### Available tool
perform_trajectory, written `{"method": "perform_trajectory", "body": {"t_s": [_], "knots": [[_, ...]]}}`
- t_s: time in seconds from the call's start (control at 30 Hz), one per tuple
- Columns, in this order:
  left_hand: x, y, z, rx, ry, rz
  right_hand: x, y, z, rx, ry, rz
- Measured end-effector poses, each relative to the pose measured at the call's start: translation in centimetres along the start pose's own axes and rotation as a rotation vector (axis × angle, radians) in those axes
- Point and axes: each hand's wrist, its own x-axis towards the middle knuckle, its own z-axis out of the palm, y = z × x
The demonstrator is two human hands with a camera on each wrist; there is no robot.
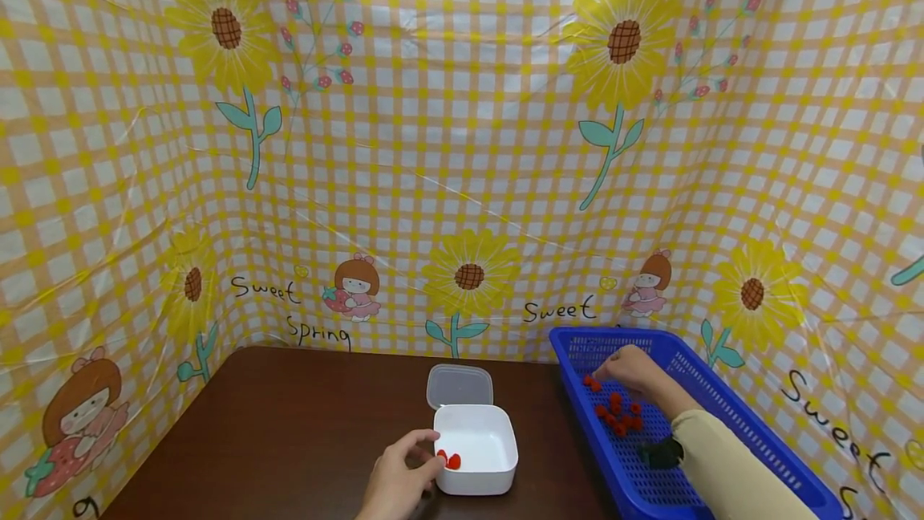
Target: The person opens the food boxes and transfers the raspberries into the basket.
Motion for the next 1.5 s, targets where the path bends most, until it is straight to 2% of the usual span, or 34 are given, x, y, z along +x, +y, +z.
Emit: {"method": "perform_trajectory", "body": {"t_s": [0.17, 0.27, 0.5, 0.8, 0.97, 1.17, 1.33, 1.5], "knots": [[0.0, 0.1, 0.0, -0.001, -0.003, -0.016, -0.7, -1.5, 0.4, 0.04, -0.021, -0.052], [0.0, 0.1, 0.1, 0.0, -0.003, -0.035, -1.1, -2.4, 0.7, 0.048, -0.019, -0.043], [0.0, 0.1, 0.1, -0.019, -0.014, -0.031, -2.2, -4.3, 1.4, 0.059, -0.031, -0.051], [-0.1, 0.1, 0.0, -0.025, -0.012, -0.012, -2.9, -6.0, 2.7, 0.173, -0.061, -0.067], [-0.1, 0.2, 0.0, -0.042, -0.021, -0.029, -3.3, -7.0, 3.6, 0.189, -0.085, -0.09], [-0.1, 0.0, 0.1, -0.032, -0.021, -0.01, -3.9, -8.0, 5.0, 0.178, -0.132, -0.11], [-0.1, 0.0, -0.1, -0.013, -0.012, 0.019, -4.0, -8.7, 6.4, 0.183, -0.2, -0.164], [0.0, 0.1, -0.2, -0.006, -0.015, 0.01, -3.9, -9.3, 8.1, 0.181, -0.266, -0.198]]}}
